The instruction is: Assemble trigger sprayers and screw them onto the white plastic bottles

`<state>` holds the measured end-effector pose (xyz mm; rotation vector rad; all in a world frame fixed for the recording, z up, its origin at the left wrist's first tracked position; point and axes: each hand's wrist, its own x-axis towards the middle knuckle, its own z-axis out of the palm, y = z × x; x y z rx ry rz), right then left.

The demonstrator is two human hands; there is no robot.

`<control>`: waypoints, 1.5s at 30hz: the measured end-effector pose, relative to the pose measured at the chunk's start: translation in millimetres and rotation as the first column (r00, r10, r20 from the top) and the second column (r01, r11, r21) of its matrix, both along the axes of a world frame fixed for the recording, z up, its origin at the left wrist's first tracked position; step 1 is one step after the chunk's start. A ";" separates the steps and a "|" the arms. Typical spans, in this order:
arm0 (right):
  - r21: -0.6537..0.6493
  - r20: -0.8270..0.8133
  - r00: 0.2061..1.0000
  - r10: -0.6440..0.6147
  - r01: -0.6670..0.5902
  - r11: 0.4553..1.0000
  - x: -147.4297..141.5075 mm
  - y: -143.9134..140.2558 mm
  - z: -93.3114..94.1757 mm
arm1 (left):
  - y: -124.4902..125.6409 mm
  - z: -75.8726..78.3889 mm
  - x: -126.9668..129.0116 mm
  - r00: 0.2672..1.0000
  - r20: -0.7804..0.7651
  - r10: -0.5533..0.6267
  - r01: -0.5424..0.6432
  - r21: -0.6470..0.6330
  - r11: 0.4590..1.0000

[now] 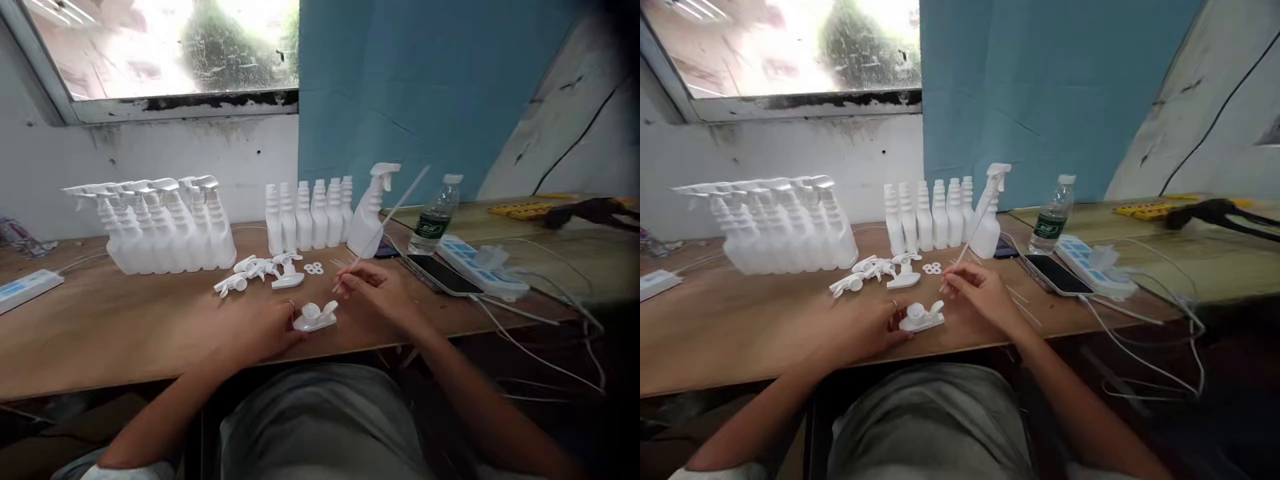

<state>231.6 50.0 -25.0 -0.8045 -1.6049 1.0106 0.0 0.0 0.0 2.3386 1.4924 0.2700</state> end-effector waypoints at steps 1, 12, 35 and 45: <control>0.005 0.024 0.999 0.042 -0.043 0.999 -7.0 -4.0 1.8 | 0.3 -0.8 -0.4 1.000 0.004 -0.011 0.011 0.009 1.000; 0.097 0.191 0.975 0.113 -0.134 0.986 -36.8 -5.9 -11.6 | 6.0 -14.8 -4.7 0.988 0.111 -0.107 0.099 0.073 0.992; 0.276 0.362 0.931 0.056 -0.165 0.947 -37.4 -13.0 -7.1 | 7.3 -16.9 -4.1 0.986 0.142 -0.090 0.082 0.060 0.995; 0.308 0.428 0.903 0.037 -0.185 0.933 -35.4 -9.7 -3.5 | 4.4 -7.9 -1.2 0.986 0.117 -0.116 0.112 0.039 0.993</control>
